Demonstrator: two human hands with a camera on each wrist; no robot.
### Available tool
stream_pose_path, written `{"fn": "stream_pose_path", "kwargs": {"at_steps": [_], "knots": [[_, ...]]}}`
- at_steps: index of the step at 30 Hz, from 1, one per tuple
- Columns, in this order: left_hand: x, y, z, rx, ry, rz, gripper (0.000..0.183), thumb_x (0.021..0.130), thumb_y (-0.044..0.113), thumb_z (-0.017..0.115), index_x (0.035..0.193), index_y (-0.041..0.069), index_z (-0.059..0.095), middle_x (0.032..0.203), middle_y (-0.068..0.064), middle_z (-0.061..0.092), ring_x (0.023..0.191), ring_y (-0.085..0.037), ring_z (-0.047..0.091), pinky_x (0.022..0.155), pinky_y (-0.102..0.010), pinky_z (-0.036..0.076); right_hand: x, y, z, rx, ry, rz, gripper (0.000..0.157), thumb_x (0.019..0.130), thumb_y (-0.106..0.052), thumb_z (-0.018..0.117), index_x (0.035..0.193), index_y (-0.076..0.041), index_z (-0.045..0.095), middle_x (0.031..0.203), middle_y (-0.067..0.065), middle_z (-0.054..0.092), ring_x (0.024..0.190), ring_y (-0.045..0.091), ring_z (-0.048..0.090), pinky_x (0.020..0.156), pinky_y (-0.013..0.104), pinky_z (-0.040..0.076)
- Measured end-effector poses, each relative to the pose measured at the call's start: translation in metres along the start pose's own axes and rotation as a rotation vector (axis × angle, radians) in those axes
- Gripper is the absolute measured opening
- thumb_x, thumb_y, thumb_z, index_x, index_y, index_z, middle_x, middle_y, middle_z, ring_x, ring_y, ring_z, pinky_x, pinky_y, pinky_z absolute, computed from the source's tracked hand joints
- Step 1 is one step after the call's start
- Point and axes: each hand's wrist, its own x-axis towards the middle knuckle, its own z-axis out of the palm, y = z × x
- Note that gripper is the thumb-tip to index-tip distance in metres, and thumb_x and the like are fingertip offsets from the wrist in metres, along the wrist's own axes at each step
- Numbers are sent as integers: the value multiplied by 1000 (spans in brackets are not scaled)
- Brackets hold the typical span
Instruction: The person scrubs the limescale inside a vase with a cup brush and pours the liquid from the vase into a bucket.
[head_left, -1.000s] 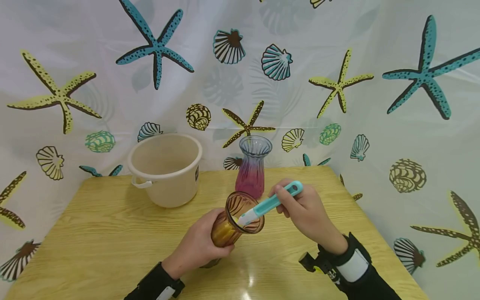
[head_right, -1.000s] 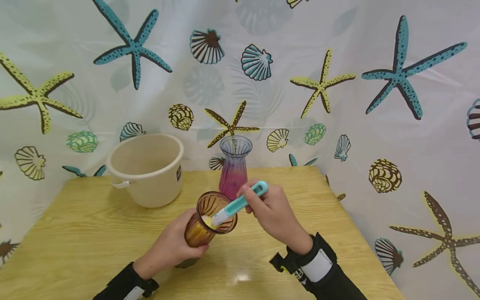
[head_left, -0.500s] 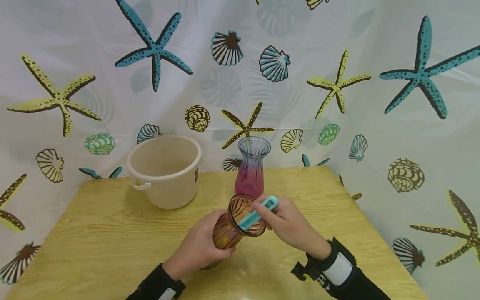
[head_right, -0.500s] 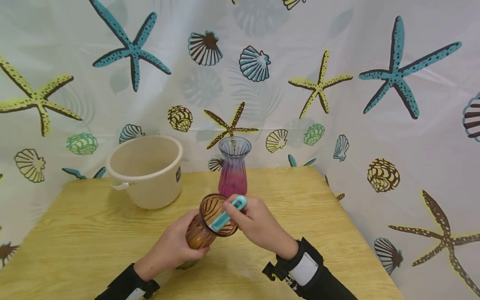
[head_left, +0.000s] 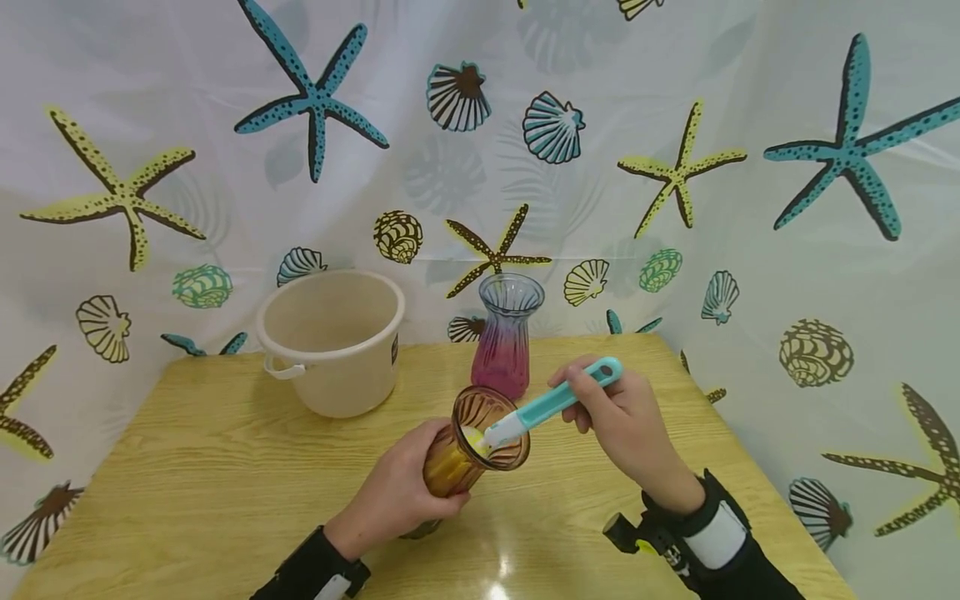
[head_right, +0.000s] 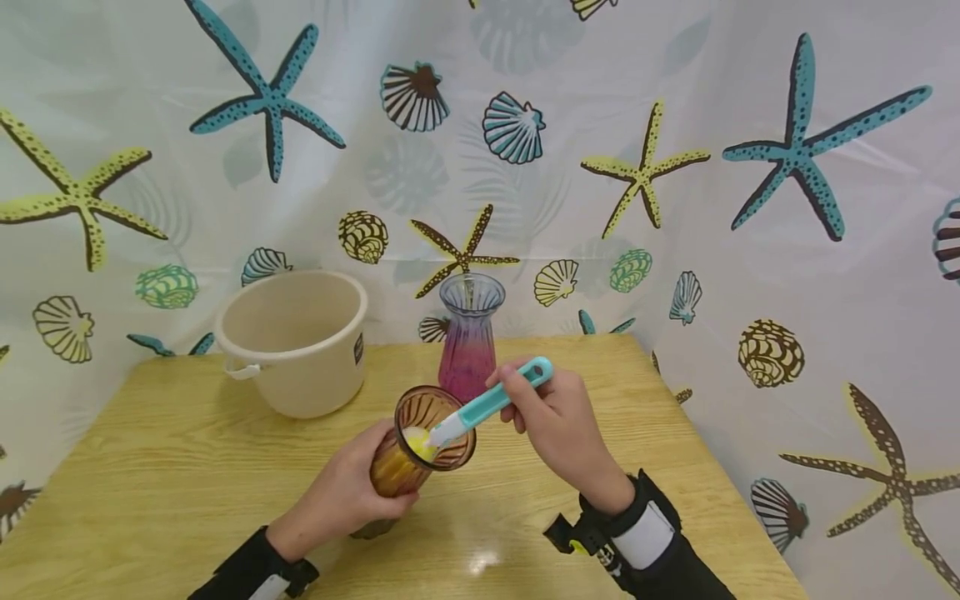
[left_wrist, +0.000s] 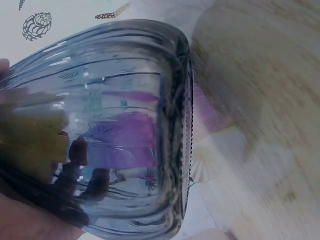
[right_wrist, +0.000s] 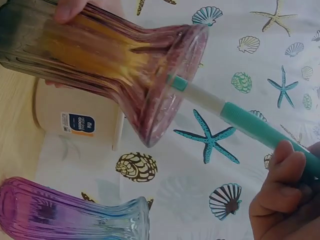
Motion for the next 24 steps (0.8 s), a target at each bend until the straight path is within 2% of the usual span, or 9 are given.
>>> {"fn": "stream_pose_path", "kwargs": {"at_steps": [4,8,12,16,18,21,24], "knots": [[0,1,0,14,2,11,78,68,43,81,133,30,40,110,10,53,85,-8,51,66,-32,50,1,0,-3,1,55,-28,25,100,-8,47,88,-4,68,60,9,60,48,19,49,42,22,45],[-1,1,0,2,-7,-1,79,69,41,82,134,29,39,111,8,53,86,-9,52,66,-32,50,2,1,-1,23,40,-45,29,101,-11,45,87,-2,69,59,9,59,48,20,47,40,25,43],[-2,0,-2,-30,-21,-28,78,70,44,81,135,28,39,112,8,53,87,-9,53,66,-32,51,4,4,6,21,-50,-8,31,103,-11,42,89,-4,70,62,7,58,51,19,48,42,26,44],[-2,-1,-3,-23,-27,-16,80,69,48,80,135,29,39,115,8,53,92,-8,52,71,-34,52,1,1,21,14,-222,54,29,102,-7,42,94,-3,70,65,11,58,55,20,50,46,26,45],[-2,0,-2,-14,-26,3,81,69,47,80,136,29,39,115,9,53,94,-7,52,73,-35,52,-1,-4,28,2,-288,67,28,102,-5,43,94,-4,69,63,14,57,55,22,49,46,24,42],[-1,0,0,-9,-21,24,82,69,44,81,137,29,38,116,9,53,95,-7,52,75,-36,52,-2,-14,34,-13,-326,65,28,101,-4,43,94,-5,69,62,18,56,55,26,49,46,22,40],[-1,1,0,-8,-18,12,82,69,47,80,137,29,37,116,9,52,95,-7,51,74,-36,52,-2,-19,35,-24,-312,49,27,101,-2,43,93,-4,69,61,17,55,55,27,49,46,24,43]]}}
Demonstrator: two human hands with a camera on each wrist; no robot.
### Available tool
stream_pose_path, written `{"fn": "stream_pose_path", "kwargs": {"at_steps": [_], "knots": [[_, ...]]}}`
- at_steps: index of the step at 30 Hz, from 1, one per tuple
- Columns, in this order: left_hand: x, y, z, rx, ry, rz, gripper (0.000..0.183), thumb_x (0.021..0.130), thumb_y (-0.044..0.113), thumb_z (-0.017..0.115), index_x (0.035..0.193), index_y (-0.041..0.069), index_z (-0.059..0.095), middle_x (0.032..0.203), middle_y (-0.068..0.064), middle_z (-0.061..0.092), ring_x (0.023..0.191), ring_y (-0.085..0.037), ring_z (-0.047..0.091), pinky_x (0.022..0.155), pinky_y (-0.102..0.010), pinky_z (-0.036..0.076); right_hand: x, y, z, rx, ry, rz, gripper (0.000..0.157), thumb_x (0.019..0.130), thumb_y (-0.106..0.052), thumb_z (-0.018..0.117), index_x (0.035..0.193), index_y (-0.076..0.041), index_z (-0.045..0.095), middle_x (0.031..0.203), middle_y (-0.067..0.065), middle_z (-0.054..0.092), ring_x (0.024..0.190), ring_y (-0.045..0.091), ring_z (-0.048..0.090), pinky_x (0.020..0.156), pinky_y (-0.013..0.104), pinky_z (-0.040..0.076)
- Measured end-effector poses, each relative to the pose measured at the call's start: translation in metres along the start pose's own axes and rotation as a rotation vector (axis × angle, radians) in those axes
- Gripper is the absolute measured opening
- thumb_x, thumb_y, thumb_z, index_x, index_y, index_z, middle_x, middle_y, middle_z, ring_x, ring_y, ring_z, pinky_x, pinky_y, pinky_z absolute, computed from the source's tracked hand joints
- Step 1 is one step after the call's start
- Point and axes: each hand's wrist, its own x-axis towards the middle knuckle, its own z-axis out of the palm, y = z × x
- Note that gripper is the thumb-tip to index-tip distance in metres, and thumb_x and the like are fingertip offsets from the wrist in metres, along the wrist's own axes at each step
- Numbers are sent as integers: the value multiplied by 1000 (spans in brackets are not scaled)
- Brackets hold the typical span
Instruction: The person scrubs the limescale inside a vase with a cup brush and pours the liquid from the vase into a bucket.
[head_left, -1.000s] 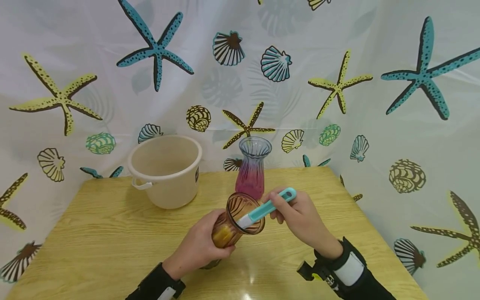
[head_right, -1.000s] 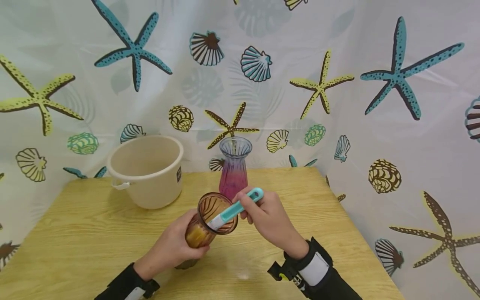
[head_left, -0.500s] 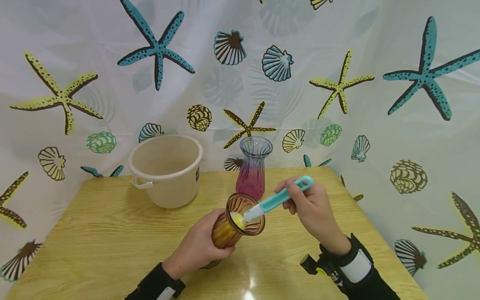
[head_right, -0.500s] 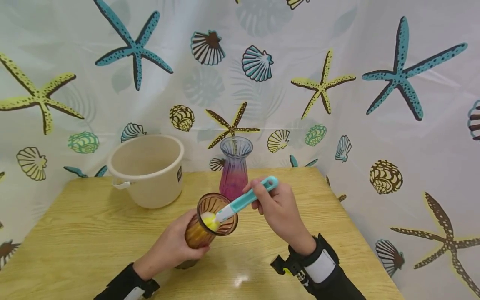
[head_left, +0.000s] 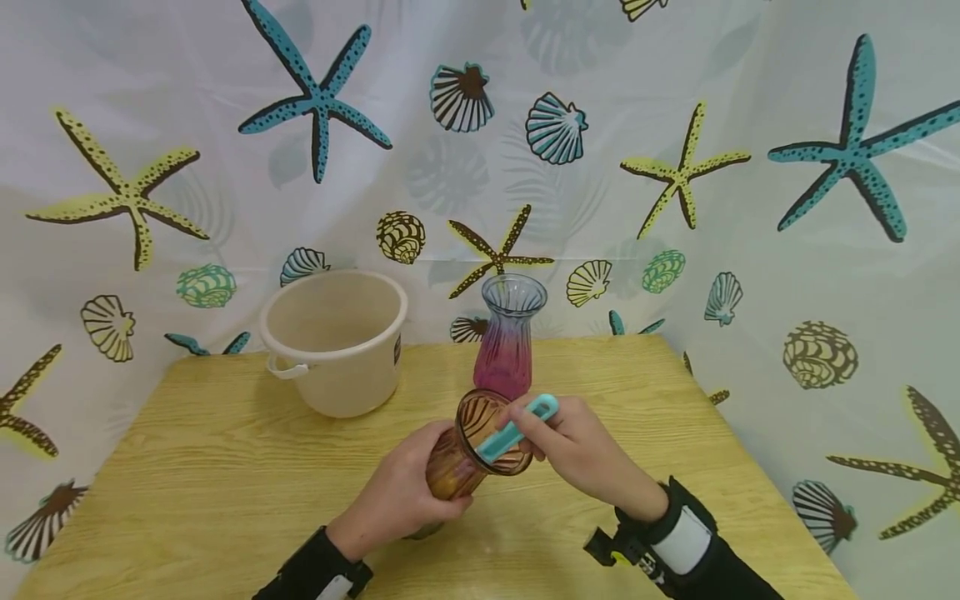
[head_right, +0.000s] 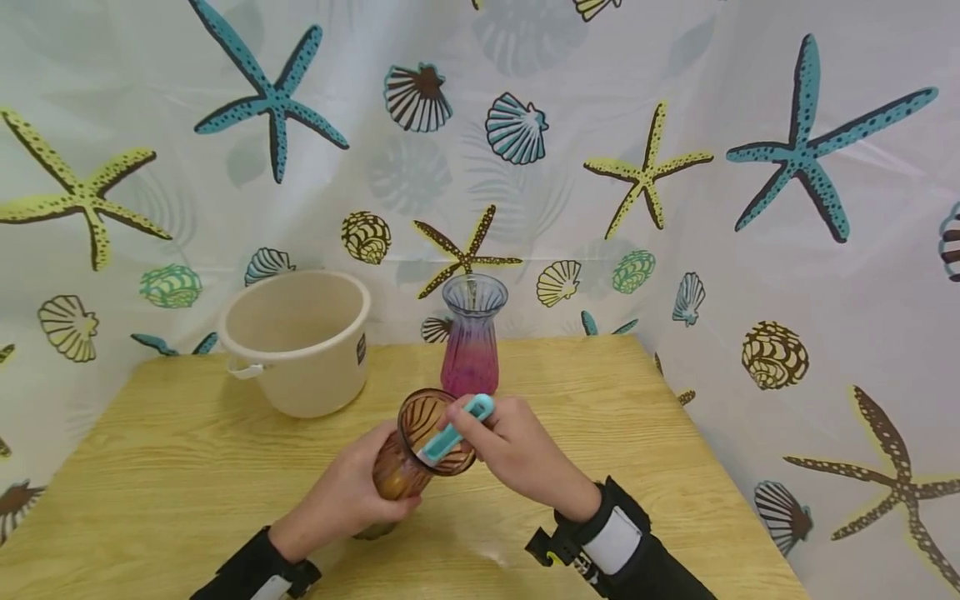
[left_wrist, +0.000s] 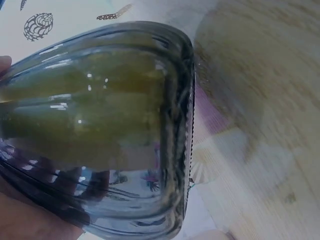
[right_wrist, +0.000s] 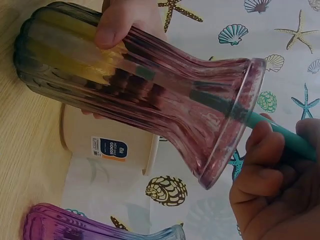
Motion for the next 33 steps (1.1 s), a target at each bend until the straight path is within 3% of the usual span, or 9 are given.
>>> {"fn": "stream_pose_path", "kwargs": {"at_steps": [4,7,12,16,21,27,33], "knots": [[1,1,-1,3,-6,-26,82,69,53,78,137,30,38,116,10,52,93,-7,51,72,-35,51,-1,-4,-7,2,66,-28,27,100,1,42,92,1,68,61,17,55,54,26,49,47,29,45],[1,0,-1,8,-8,-22,81,68,54,77,136,30,39,114,10,53,90,-8,51,71,-34,51,-2,7,-16,7,149,-52,29,101,-2,41,90,-3,69,62,14,57,53,23,48,46,29,45],[2,-1,1,19,0,1,80,67,49,80,135,31,40,112,11,53,88,-8,51,70,-34,50,-3,21,-32,19,318,-101,34,104,-13,40,86,-9,69,61,5,55,50,17,45,41,27,40],[2,-1,1,18,1,10,80,67,43,82,134,33,40,112,11,54,88,-8,51,69,-34,50,-3,20,-35,17,369,-139,36,104,-13,39,83,-9,68,58,5,53,48,17,42,38,30,36],[1,-1,1,19,4,8,79,67,44,81,133,32,40,112,11,54,88,-7,52,70,-34,50,1,21,-32,-6,304,-126,35,104,-14,39,84,-10,68,56,4,49,47,16,40,39,28,35],[4,2,3,56,-2,39,79,67,46,81,133,28,42,115,10,53,94,-6,51,74,-36,51,4,24,-17,-52,130,-60,32,103,-10,41,86,-11,68,60,5,53,47,13,37,39,23,30],[4,5,5,70,-7,36,78,68,47,80,133,28,42,114,10,53,95,-6,50,74,-36,52,2,8,-2,-47,4,-17,30,102,-5,42,88,-4,69,67,8,57,58,18,49,47,21,39]]}}
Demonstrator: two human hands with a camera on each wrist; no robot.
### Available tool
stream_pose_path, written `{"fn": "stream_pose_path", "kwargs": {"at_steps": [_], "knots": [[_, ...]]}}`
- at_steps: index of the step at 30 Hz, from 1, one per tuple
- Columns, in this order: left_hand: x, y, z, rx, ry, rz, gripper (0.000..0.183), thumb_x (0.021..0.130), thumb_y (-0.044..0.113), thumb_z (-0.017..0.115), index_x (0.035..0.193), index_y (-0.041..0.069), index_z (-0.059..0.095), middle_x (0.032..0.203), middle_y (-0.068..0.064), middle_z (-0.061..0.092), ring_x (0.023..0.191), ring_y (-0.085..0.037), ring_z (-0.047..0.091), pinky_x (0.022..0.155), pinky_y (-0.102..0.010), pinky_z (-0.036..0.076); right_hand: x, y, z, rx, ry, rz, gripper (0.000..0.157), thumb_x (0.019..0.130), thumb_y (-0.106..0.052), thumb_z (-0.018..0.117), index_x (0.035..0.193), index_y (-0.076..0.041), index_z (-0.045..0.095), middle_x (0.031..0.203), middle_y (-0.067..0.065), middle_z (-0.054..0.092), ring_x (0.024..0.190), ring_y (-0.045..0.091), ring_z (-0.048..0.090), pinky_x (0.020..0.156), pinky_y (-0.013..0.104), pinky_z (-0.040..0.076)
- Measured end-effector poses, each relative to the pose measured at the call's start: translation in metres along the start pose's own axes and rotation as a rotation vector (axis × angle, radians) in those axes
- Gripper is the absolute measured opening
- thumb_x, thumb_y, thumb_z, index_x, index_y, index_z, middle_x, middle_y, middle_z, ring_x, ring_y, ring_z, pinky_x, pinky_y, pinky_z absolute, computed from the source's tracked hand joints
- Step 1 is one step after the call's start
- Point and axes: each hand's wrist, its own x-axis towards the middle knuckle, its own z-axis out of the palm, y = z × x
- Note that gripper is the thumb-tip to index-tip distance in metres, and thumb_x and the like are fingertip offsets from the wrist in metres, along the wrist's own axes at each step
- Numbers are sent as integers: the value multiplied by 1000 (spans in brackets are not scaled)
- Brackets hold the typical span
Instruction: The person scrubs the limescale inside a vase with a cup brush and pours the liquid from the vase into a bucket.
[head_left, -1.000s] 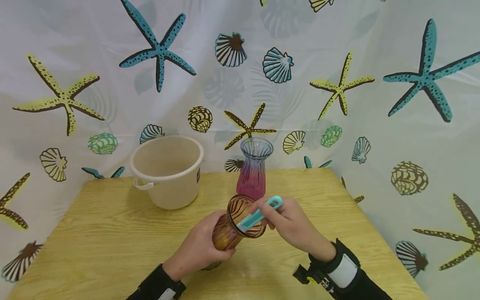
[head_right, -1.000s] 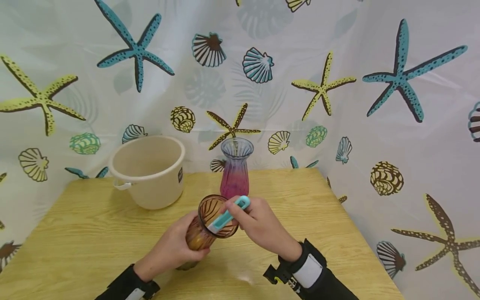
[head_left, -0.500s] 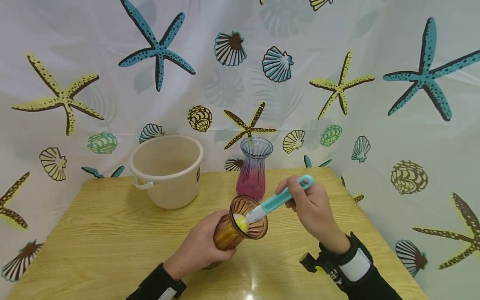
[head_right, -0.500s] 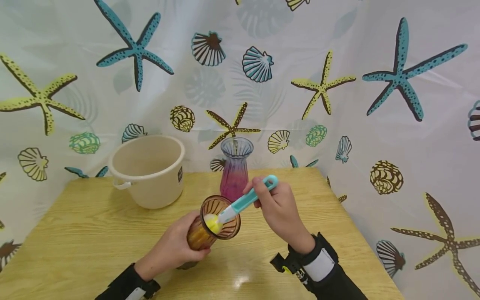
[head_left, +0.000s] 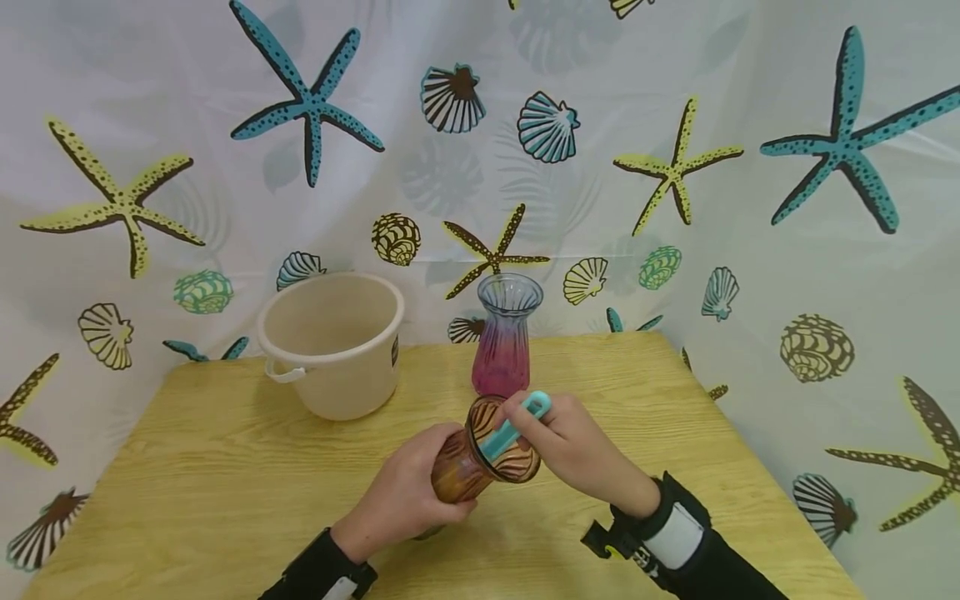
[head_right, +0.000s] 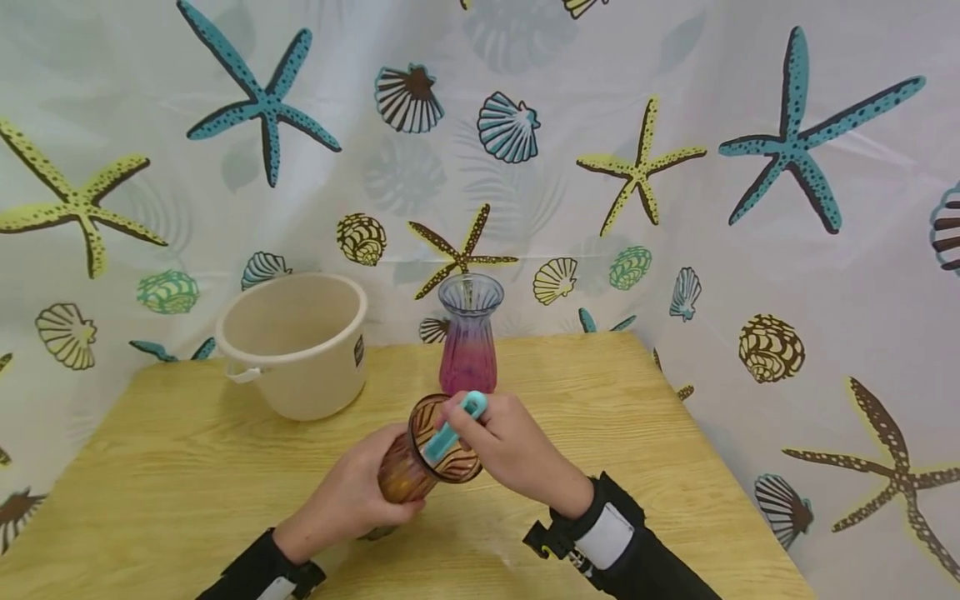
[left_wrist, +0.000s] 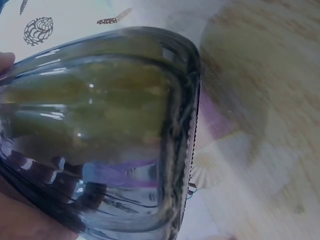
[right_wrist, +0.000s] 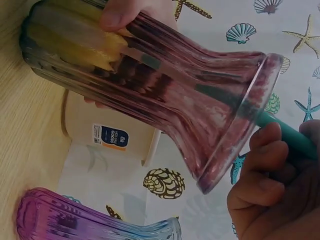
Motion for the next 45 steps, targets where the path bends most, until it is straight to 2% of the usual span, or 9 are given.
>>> {"fn": "stream_pose_path", "kwargs": {"at_steps": [7,15,19,24,29,33,37,41,45], "knots": [[-1,-2,0,-32,2,-31,79,68,52,79,133,31,40,113,11,53,93,-6,51,73,-35,51,-2,6,-2,7,78,-14,30,101,-2,42,88,-3,69,60,5,55,51,15,45,43,21,36],[-2,-4,0,-33,14,-29,78,67,47,81,132,32,41,111,11,53,88,-7,51,70,-34,50,-3,17,-28,52,297,-82,36,104,-13,40,84,-9,69,52,7,49,47,17,42,41,27,37],[-1,-3,1,-17,16,-21,79,66,44,82,133,30,41,112,10,53,89,-7,51,70,-34,50,-5,15,-36,67,386,-90,38,104,-15,40,81,-3,68,55,6,53,46,18,42,38,27,36],[0,-3,2,-13,10,-19,80,66,46,81,134,29,41,114,10,53,90,-7,51,71,-34,50,-7,16,-36,68,418,-109,38,103,-12,40,79,-4,69,54,5,55,44,17,41,36,27,36],[-2,-3,1,-15,8,-25,79,67,48,81,133,30,42,114,10,52,92,-7,50,72,-35,50,-7,15,-32,26,341,-124,36,103,-11,40,81,-10,69,51,4,51,45,15,41,38,28,37],[-3,-2,0,6,2,-14,79,66,52,80,132,28,44,115,11,53,95,-7,49,76,-37,50,-5,16,-20,-5,181,-67,32,102,-8,42,86,-9,69,56,6,55,47,13,41,39,23,34],[0,1,-1,17,-19,-2,79,66,56,77,131,27,45,113,10,53,95,-7,49,76,-37,50,-3,1,-5,-16,46,-8,30,101,-4,43,86,-6,69,64,8,59,52,15,46,42,21,36],[-1,1,-1,-20,-21,-18,78,67,55,78,133,29,43,114,10,53,97,-7,49,76,-38,51,-3,-12,2,0,1,-11,27,100,-4,45,86,-3,68,65,10,58,58,19,51,48,23,43],[-3,-1,-2,-51,-8,-43,80,67,52,79,134,30,41,116,10,52,98,-7,50,77,-38,51,-3,-12,1,10,25,-15,28,100,-3,44,88,-2,69,62,14,58,52,11,45,45,19,37]]}}
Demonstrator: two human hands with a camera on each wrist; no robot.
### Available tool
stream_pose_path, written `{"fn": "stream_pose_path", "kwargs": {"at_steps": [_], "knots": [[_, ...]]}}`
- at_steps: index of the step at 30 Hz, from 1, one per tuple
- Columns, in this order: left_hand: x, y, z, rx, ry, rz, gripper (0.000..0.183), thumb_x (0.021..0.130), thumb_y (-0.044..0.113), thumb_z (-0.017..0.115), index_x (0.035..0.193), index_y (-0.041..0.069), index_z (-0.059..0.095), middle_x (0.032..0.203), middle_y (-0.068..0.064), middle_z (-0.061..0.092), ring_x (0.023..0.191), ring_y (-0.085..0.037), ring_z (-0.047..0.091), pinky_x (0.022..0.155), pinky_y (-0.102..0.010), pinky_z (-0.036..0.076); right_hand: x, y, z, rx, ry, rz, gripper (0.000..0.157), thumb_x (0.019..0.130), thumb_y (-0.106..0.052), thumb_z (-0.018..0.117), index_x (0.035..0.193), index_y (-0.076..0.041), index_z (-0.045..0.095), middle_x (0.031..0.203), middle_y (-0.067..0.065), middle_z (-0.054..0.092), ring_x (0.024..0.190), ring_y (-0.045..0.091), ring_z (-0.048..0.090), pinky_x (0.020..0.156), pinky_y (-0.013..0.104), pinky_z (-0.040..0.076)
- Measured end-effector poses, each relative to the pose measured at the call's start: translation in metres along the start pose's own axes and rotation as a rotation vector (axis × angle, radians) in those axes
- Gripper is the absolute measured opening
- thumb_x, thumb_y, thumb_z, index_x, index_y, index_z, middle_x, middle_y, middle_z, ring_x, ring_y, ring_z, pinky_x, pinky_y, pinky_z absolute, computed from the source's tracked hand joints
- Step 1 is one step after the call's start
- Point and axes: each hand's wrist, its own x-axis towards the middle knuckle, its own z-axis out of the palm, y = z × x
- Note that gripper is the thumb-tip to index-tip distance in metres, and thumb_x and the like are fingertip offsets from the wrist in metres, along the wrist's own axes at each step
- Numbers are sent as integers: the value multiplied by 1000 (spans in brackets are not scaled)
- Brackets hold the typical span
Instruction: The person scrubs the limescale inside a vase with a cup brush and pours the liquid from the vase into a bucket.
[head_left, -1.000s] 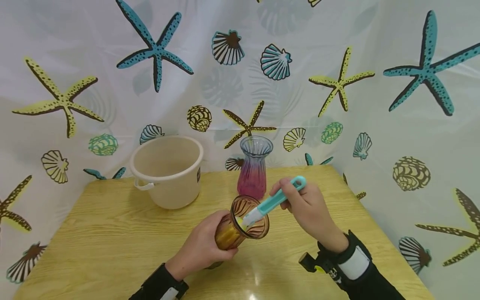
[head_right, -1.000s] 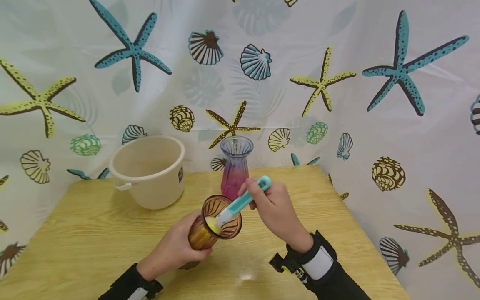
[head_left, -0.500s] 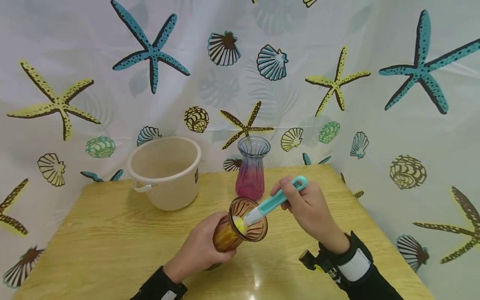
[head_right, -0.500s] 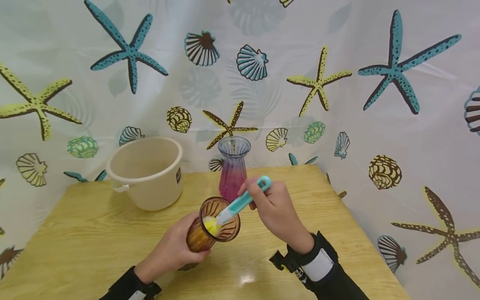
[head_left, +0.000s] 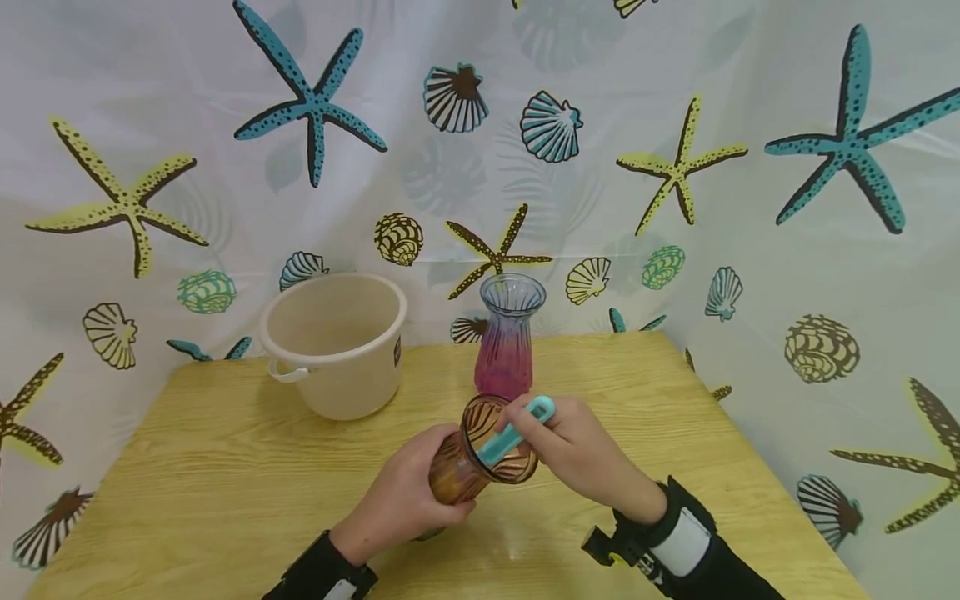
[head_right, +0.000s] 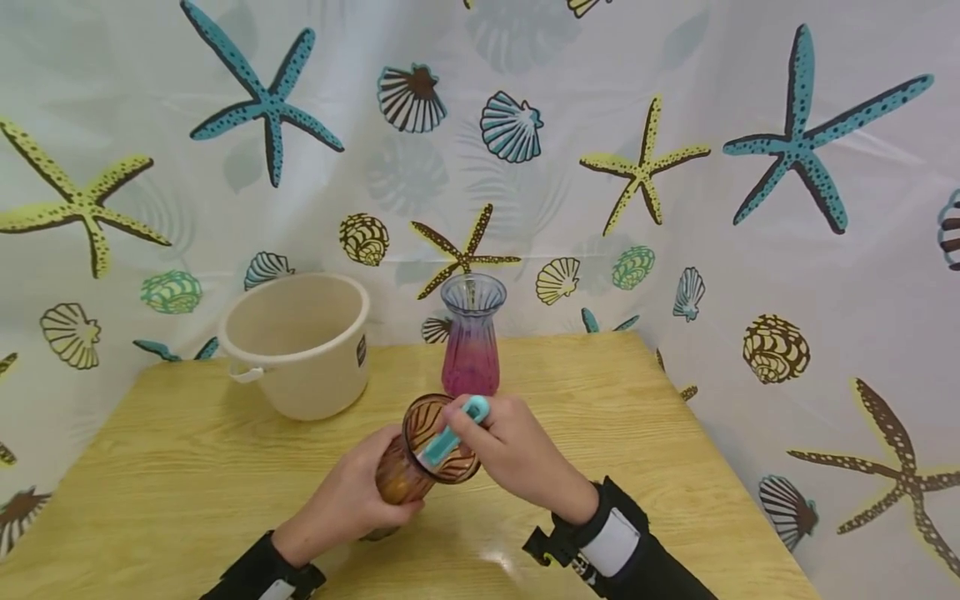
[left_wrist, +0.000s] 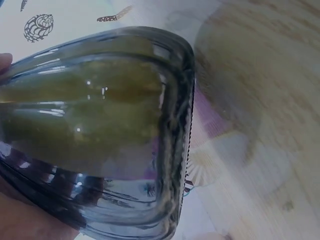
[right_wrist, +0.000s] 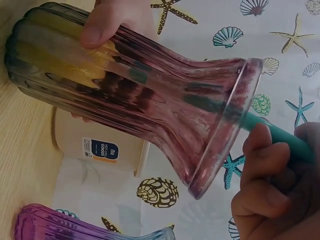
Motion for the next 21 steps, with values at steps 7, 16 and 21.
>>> {"fn": "stream_pose_path", "kwargs": {"at_steps": [7,16,21], "knots": [[1,2,-1,9,6,-4,80,66,49,81,134,30,42,115,10,53,95,-7,50,75,-37,50,-2,0,-16,58,147,-37,30,100,2,40,87,4,67,50,17,48,47,22,45,42,23,39],[-1,0,-1,24,10,-10,80,65,43,83,133,29,42,113,10,53,92,-8,50,73,-36,50,-6,20,-40,62,324,-51,36,103,-9,40,83,-2,69,55,8,55,45,19,43,37,29,37],[-2,-3,-1,16,18,-6,80,66,42,83,134,29,42,113,9,53,91,-8,51,71,-35,50,-7,20,-40,47,297,-60,36,104,-11,39,84,-1,68,55,9,55,45,18,43,37,29,37]]}}
